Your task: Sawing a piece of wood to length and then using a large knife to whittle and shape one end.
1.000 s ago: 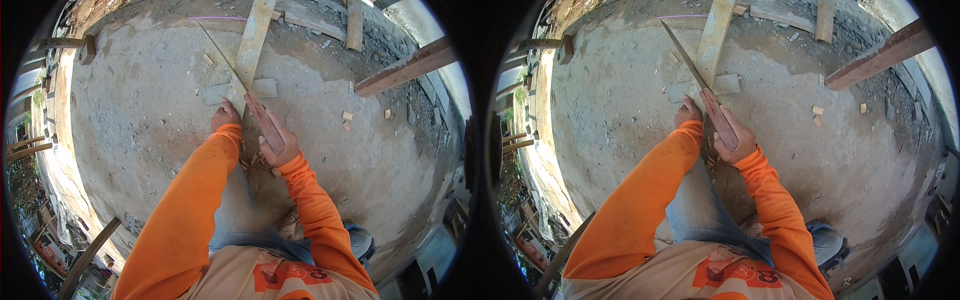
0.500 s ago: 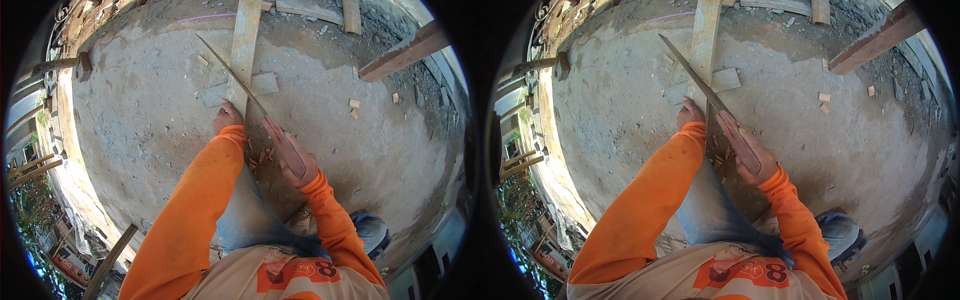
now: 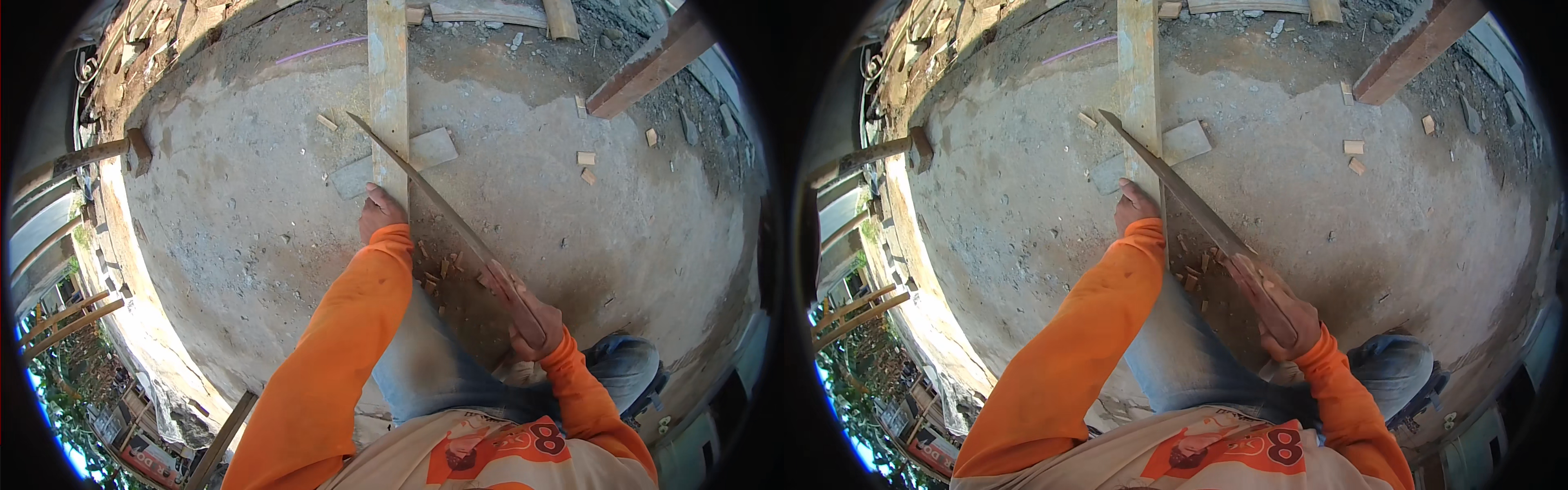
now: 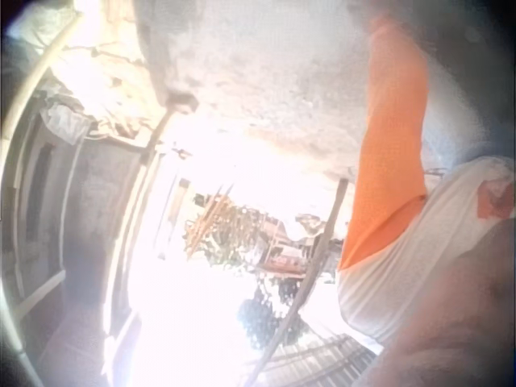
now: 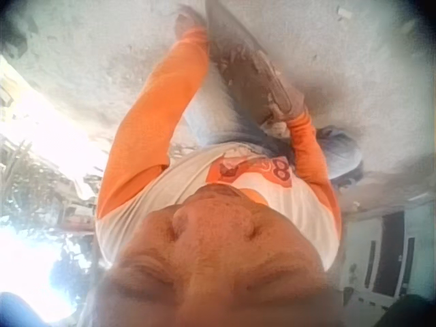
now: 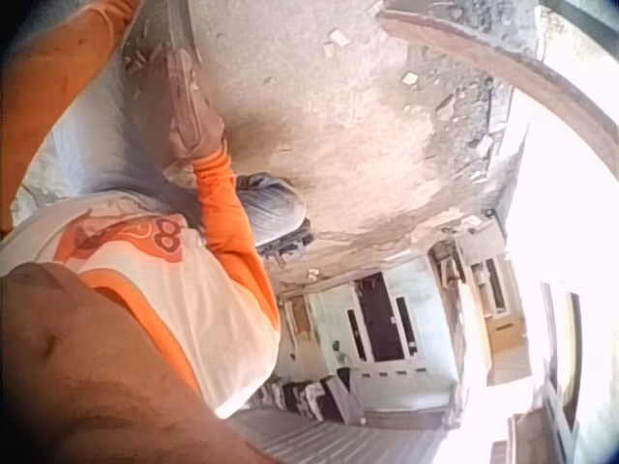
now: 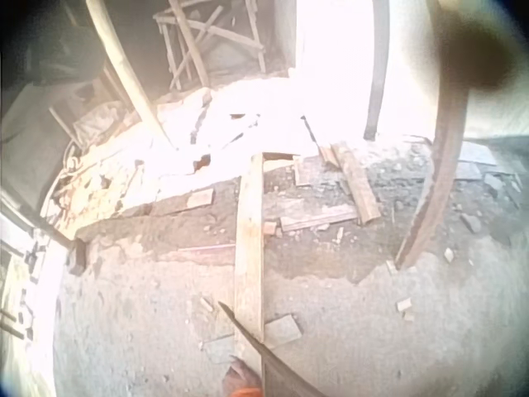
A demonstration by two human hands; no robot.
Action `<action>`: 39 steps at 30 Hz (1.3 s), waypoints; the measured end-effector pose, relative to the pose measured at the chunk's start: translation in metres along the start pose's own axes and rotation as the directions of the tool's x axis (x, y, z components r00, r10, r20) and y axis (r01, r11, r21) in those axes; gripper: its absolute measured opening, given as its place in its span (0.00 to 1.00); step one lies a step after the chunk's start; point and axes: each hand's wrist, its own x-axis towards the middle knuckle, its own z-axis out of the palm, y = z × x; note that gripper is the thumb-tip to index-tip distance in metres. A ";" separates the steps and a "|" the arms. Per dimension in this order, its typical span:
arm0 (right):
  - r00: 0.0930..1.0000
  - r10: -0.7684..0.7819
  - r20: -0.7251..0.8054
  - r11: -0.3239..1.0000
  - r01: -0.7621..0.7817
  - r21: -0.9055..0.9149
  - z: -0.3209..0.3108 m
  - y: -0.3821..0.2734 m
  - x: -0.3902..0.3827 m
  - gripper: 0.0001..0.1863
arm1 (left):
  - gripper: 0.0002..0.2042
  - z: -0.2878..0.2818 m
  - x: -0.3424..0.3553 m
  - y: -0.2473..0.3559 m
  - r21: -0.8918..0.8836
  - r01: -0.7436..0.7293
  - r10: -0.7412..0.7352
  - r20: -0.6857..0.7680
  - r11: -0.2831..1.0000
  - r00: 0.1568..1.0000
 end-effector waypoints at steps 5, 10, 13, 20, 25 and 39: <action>0.979 0.019 -0.202 0.957 0.041 0.287 0.019 0.026 0.051 0.32 | 0.36 0.007 -0.008 0.003 0.016 -0.033 0.033 0.015 0.999 0.999; 0.969 -0.022 -0.244 0.963 0.086 0.256 0.010 0.036 0.080 0.35 | 0.36 0.035 -0.023 0.006 0.017 -0.016 0.013 0.141 1.000 0.990; 0.908 -0.235 -0.345 0.903 0.336 0.268 0.024 0.040 -0.009 0.37 | 0.36 0.000 0.001 0.002 -0.015 -0.029 0.030 0.020 0.999 0.999; 0.975 -0.024 -0.220 0.973 0.074 0.221 -0.001 0.044 0.111 0.37 | 0.35 0.044 -0.012 0.013 -0.001 -0.041 0.041 0.064 0.999 0.997; 0.977 0.017 -0.211 0.953 0.048 0.300 0.021 0.043 -0.003 0.37 | 0.35 0.014 -0.004 0.006 0.003 0.025 -0.025 0.053 1.000 0.998; 0.924 -0.218 -0.313 0.920 0.302 0.251 0.011 0.019 0.018 0.39 | 0.38 0.012 -0.004 0.009 -0.005 -0.010 0.010 0.006 1.000 1.000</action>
